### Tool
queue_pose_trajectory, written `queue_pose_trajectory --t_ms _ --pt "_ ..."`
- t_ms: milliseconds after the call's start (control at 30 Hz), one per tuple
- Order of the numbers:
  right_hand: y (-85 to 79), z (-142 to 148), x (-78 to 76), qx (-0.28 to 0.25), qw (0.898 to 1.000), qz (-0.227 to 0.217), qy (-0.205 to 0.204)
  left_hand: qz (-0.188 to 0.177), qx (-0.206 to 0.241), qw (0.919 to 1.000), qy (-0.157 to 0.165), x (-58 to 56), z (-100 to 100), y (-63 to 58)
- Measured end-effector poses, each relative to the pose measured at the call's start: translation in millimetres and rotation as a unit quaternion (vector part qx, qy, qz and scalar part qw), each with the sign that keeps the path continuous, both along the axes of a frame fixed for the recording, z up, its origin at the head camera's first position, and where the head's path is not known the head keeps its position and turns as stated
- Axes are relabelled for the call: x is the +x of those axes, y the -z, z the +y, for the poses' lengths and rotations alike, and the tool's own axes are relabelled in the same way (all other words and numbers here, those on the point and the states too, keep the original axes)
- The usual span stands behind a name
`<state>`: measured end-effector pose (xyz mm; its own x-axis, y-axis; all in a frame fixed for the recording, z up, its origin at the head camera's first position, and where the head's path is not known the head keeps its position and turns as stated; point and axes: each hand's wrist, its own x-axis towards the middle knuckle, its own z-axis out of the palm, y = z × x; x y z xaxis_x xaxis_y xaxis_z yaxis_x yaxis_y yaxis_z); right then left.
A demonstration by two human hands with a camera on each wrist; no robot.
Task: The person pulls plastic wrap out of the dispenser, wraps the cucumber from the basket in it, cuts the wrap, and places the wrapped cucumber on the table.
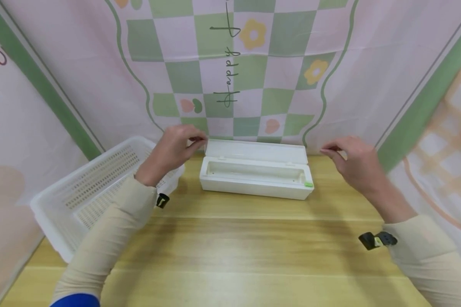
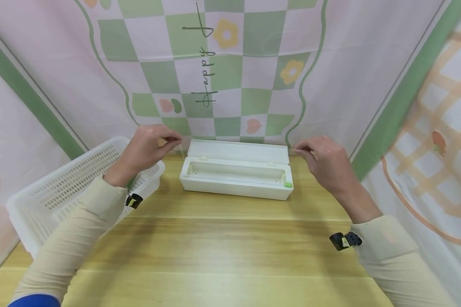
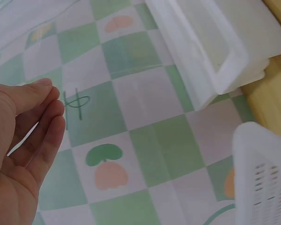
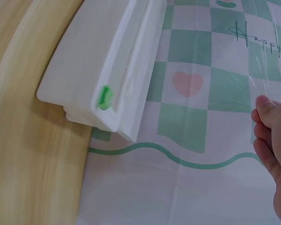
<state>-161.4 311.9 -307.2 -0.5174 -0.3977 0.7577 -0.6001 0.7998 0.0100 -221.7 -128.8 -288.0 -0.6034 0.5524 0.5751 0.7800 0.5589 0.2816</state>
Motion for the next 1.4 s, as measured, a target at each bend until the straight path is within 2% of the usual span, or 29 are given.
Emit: queue_pose_trajectory --t_ms 233,633,833,967,1167,1300,1400 --pt "-12.2 0.1 2.6 0.0 1.0 0.017 0.01 0.027 0.02 0.9994 0.009 2.7 0.8 -11.8" --pt "-36.9 -0.8 11.8 -0.034 0.998 0.043 0.027 0.057 0.072 0.9955 0.019 11.3 2.0 -31.1" --pt "-42.7 2.4 18.1 -0.059 0.998 0.026 0.013 0.063 0.091 0.9936 0.025 17.4 -0.6 -34.4" --pt "-47.9 3.5 23.9 -0.07 0.997 0.03 0.003 0.068 0.099 0.9925 0.023 23.5 -3.9 -37.1" --pt "-58.1 1.9 35.3 -0.085 0.995 0.035 -0.037 0.077 0.101 0.9915 0.028 34.6 -9.9 -43.1" --pt "-62.4 4.8 48.2 -0.064 0.995 0.032 -0.075 0.08 0.089 0.991 0.06 45.7 -18.6 -42.4" --pt "-63.4 7.5 64.2 -0.042 0.993 0.015 -0.113 0.084 0.064 0.9873 0.119 57.1 -28.2 -39.6"
